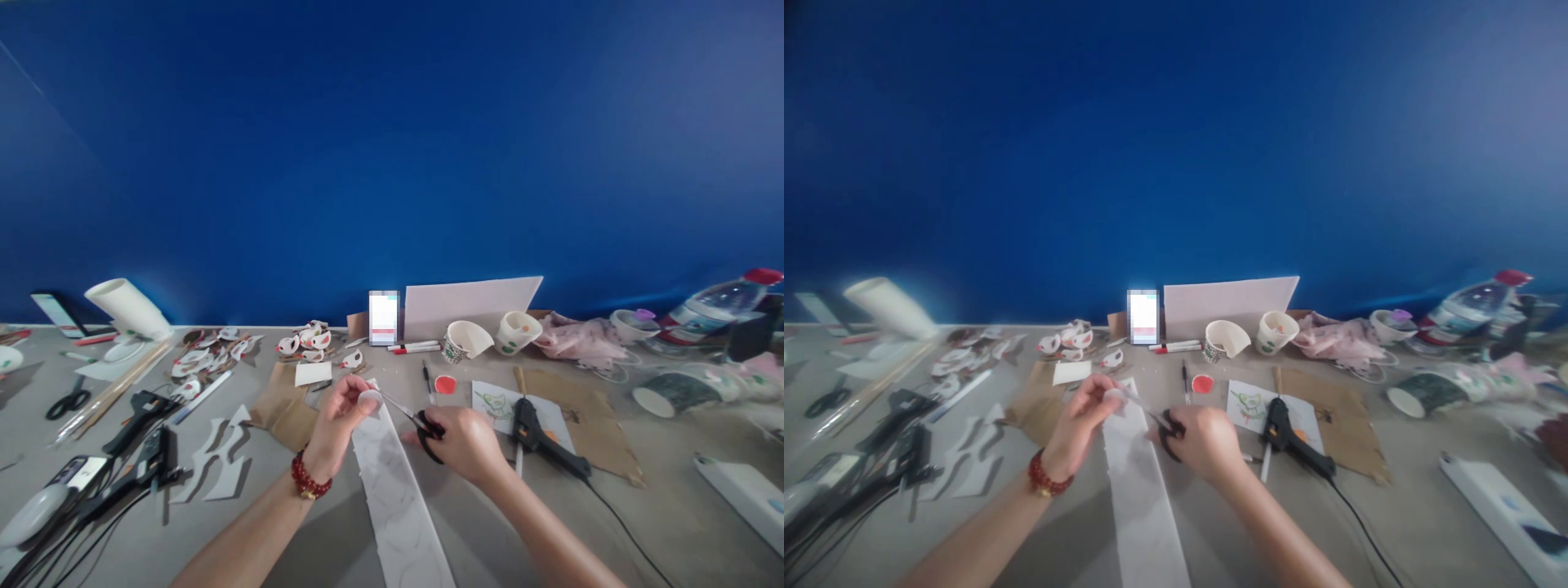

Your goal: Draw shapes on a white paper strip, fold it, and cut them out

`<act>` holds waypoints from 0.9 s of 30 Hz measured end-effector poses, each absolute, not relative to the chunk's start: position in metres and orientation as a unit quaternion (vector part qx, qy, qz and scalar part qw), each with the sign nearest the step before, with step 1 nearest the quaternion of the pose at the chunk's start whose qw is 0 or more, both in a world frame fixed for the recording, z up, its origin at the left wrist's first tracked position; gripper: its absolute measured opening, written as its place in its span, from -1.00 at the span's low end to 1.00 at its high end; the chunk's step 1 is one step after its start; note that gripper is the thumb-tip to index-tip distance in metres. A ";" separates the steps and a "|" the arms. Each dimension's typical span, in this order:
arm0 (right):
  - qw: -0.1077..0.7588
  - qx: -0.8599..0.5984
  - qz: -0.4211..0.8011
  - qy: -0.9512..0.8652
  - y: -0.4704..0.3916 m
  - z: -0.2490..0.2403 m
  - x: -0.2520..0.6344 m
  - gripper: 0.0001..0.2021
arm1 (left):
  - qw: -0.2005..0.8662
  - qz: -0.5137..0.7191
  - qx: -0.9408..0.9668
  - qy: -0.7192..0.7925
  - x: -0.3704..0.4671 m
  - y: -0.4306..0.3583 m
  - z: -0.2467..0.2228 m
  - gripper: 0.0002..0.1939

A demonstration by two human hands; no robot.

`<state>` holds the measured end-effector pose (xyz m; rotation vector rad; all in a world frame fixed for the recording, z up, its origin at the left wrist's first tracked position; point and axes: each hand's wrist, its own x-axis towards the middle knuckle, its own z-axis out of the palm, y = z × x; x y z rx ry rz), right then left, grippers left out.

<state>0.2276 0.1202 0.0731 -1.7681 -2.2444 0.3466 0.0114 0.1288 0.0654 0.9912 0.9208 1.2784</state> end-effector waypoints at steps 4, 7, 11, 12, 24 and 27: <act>0.124 -0.603 0.129 -0.777 0.118 0.072 0.223 -0.61 | 0.609 0.553 0.409 0.395 0.011 0.129 0.063 -0.77; 0.122 -0.602 0.126 -0.779 0.119 0.070 0.223 -0.61 | 0.619 0.552 0.401 0.389 0.012 0.129 0.063 -0.77; 0.121 -0.609 0.121 -0.775 0.121 0.067 0.225 -0.63 | 0.630 0.551 0.391 0.383 0.013 0.127 0.064 -0.77; 0.122 -0.614 0.119 -0.771 0.121 0.067 0.226 -0.63 | 0.632 0.551 0.388 0.383 0.013 0.127 0.065 -0.76; 0.179 -0.592 0.285 -0.733 0.126 0.066 0.224 -0.73 | 0.609 0.540 0.393 0.427 0.013 0.130 0.060 -0.73; 0.253 -0.538 0.383 -0.707 0.123 0.057 0.219 -0.77 | 0.619 0.524 0.382 0.442 0.015 0.129 0.060 -0.75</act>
